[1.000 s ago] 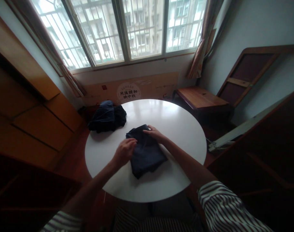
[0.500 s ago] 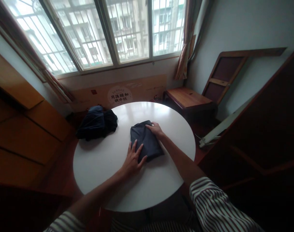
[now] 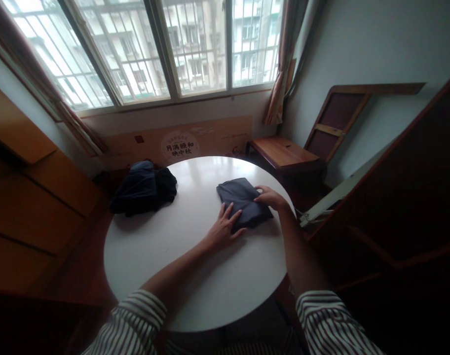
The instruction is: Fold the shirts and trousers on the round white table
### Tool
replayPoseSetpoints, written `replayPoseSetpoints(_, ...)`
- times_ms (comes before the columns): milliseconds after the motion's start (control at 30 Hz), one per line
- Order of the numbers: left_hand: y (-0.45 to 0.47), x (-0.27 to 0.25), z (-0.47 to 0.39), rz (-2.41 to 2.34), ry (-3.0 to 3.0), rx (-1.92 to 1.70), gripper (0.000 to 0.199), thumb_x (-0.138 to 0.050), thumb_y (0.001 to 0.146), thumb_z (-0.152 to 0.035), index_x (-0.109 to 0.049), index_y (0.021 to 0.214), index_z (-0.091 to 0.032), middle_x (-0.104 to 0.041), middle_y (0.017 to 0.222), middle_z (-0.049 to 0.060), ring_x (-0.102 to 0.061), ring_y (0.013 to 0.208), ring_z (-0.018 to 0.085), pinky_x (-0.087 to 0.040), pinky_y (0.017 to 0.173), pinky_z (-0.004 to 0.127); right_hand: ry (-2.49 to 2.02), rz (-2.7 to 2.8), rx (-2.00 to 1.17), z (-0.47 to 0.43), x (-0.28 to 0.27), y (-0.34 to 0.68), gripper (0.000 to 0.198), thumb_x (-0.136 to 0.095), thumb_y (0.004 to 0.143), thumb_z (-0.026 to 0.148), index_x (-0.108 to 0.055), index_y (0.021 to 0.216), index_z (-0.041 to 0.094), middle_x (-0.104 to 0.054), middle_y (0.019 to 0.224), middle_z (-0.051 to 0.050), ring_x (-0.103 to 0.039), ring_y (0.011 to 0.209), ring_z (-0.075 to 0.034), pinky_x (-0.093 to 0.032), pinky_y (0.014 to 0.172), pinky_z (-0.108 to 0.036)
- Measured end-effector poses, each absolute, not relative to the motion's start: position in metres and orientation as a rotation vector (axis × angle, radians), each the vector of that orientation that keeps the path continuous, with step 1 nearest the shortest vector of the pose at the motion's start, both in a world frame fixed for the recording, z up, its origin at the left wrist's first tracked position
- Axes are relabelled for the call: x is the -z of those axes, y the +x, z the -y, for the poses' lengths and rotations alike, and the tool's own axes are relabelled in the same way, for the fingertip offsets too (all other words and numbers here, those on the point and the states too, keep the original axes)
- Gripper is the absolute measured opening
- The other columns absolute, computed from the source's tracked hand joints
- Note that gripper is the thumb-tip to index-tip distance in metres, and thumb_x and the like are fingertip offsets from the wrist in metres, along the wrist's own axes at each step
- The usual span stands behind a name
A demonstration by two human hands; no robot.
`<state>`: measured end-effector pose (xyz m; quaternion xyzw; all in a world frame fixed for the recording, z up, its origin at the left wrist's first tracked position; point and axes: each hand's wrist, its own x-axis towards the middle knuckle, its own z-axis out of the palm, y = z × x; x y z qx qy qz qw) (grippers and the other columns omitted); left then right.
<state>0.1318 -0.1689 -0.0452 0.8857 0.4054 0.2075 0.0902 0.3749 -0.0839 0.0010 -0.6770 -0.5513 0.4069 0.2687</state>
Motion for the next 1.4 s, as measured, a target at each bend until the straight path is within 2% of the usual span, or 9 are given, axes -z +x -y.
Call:
replayPoseSetpoints(233, 0.130, 0.039, 0.172, -1.028, 2.764, -0.618, 0.059, -0.046, 0.096, -0.055, -0.049, 0.144, -0.020, -0.038, 0.156, 0.014, -0.028, 0.148, 0.028, -0.024, 0.122, 0.051, -2.103, 1.535, -0.792, 0.080, -0.011, 0.423, 0.062, -0.056, 0.072, 0.003, -0.053, 0.134, 0.009, -0.070, 0.106, -0.015, -0.068, 0.083, -0.023, -0.049, 0.065, -0.026)
replayPoseSetpoints(333, 0.132, 0.042, 0.172, -1.076, 2.751, -0.597, 0.057, -0.047, 0.096, -0.055, -0.056, 0.137, -0.017, -0.044, 0.151, 0.016, -0.036, 0.144, 0.030, -0.031, 0.119, 0.050, -2.209, 1.597, -0.699, 0.087, -0.021, 0.435, 0.054, -0.060, 0.074, 0.007, -0.057, 0.128, 0.004, -0.069, 0.106, -0.021, -0.067, 0.092, -0.031, -0.051, 0.076, -0.034)
replayPoseSetpoints(433, 0.133, 0.044, 0.172, -1.108, 2.745, -0.591, 0.057, -0.049, 0.095, -0.055, -0.057, 0.136, -0.017, -0.048, 0.148, 0.017, -0.039, 0.141, 0.032, -0.035, 0.116, 0.050, -2.257, 1.691, -0.487, 0.091, -0.029, 0.419, 0.054, -0.066, 0.081, 0.025, -0.057, 0.131, 0.005, -0.059, 0.126, -0.028, -0.056, 0.117, -0.042, -0.045, 0.096, -0.049)
replayPoseSetpoints(533, 0.134, 0.043, 0.172, -1.106, 2.754, -0.598, 0.057, -0.049, 0.095, -0.055, -0.057, 0.137, -0.017, -0.049, 0.146, 0.017, -0.041, 0.140, 0.033, -0.036, 0.115, 0.050, -2.116, 1.934, -0.235, 0.092, -0.026, 0.382, 0.063, -0.056, 0.091, 0.049, -0.046, 0.146, 0.020, -0.043, 0.149, -0.021, -0.040, 0.134, -0.044, -0.030, 0.108, -0.061)
replayPoseSetpoints(633, 0.134, 0.042, 0.171, -1.111, 2.766, -0.593, 0.058, -0.049, 0.094, -0.055, -0.057, 0.137, -0.017, -0.049, 0.146, 0.017, -0.041, 0.139, 0.034, -0.035, 0.115, 0.049, -2.043, 2.180, -0.249, 0.092, -0.010, 0.343, 0.070, -0.049, 0.090, 0.064, -0.039, 0.151, 0.030, -0.029, 0.160, -0.013, -0.025, 0.141, -0.050, -0.018, 0.109, -0.071)
replayPoseSetpoints(767, 0.135, 0.042, 0.171, -1.122, 2.769, -0.589, 0.058, -0.050, 0.094, -0.055, -0.057, 0.137, -0.018, -0.050, 0.146, 0.016, -0.042, 0.139, 0.034, -0.035, 0.115, 0.048, -2.121, 2.180, -0.215, 0.094, 0.014, 0.323, 0.063, -0.042, 0.095, 0.057, -0.036, 0.153, 0.035, -0.018, 0.165, -0.008, -0.012, 0.145, -0.052, -0.009, 0.108, -0.075)
replayPoseSetpoints(900, 0.136, 0.044, 0.170, -1.129, 2.772, -0.590, 0.059, -0.049, 0.094, -0.056, -0.055, 0.138, -0.018, -0.050, 0.146, 0.015, -0.042, 0.138, 0.033, -0.036, 0.115, 0.048, -2.161, 2.091, -0.195, 0.088, 0.021, 0.332, 0.057, -0.036, 0.097, 0.045, -0.034, 0.154, 0.036, -0.019, 0.165, -0.004, -0.011, 0.146, -0.049, -0.009, 0.109, -0.074)
replayPoseSetpoints(1167, 0.134, 0.040, 0.172, -1.114, 2.785, -0.592, 0.057, -0.049, 0.094, -0.055, -0.056, 0.135, -0.017, -0.050, 0.144, 0.017, -0.044, 0.137, 0.035, -0.036, 0.114, 0.048, -2.270, 2.060, -0.238, 0.068, 0.012, 0.349, 0.058, -0.032, 0.097, 0.049, -0.033, 0.154, 0.034, -0.013, 0.166, -0.007, -0.009, 0.145, -0.052, -0.009, 0.108, -0.076)
replayPoseSetpoints(1400, 0.137, 0.039, 0.168, -1.126, 2.807, -0.612, 0.042, -0.054, 0.091, -0.037, -0.059, 0.122, -0.009, -0.059, 0.131, 0.017, -0.051, 0.130, 0.029, -0.040, 0.113, 0.041, -2.119, 2.162, -0.017, 0.091, 0.014, 0.286, 0.061, -0.044, 0.095, 0.041, -0.039, 0.152, 0.021, -0.029, 0.159, -0.017, -0.027, 0.141, -0.048, -0.018, 0.108, -0.072)
